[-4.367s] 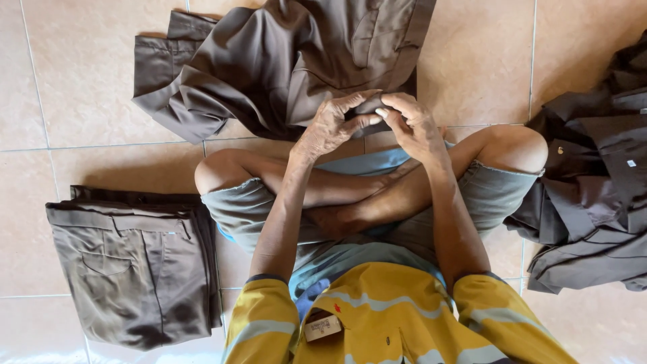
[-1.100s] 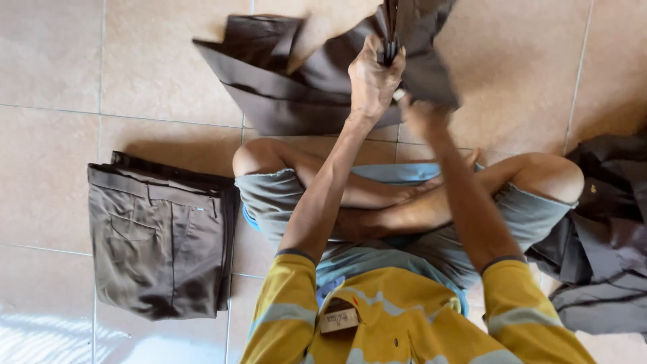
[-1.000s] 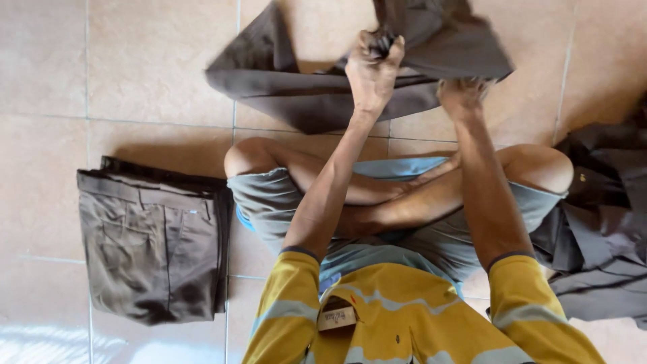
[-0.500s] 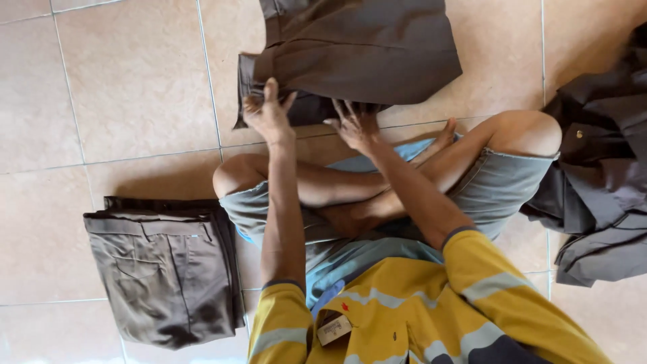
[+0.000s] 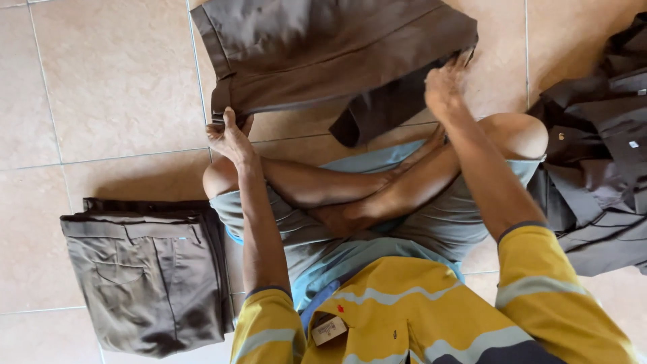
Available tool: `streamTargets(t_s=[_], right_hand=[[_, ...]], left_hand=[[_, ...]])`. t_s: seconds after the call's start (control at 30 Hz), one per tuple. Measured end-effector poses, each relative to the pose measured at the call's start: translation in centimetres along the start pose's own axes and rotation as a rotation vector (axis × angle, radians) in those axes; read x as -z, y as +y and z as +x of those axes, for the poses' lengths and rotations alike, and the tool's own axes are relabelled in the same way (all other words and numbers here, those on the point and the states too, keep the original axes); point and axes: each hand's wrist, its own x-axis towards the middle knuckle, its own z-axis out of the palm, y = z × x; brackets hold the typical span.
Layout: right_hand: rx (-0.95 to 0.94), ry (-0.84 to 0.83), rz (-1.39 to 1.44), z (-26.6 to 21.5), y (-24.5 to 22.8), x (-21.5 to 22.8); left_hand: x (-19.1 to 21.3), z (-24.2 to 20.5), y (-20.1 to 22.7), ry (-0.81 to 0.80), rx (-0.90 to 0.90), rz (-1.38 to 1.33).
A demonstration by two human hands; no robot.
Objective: Folding brown pants into a rectangular shape while sitting on the floor.
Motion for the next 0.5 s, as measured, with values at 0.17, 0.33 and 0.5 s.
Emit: streamTargets(t_s=[0.17,0.33,0.5], right_hand=[[0.528,0.833,0.373,-4.2,-8.2,-3.5],[0.886,0.807,0.340,-11.3,-8.8,0.5],[0.829,0.672,0.264,-6.8,-3.7,-1.0]], left_hand=[[0.5,-0.2,-0.5,0.050,-0.023,0.064],[0.5,-0.2,-0.3,0.025,-0.023,0.075],[0.7,0.1,0.3,0.039,-0.016,0.041]])
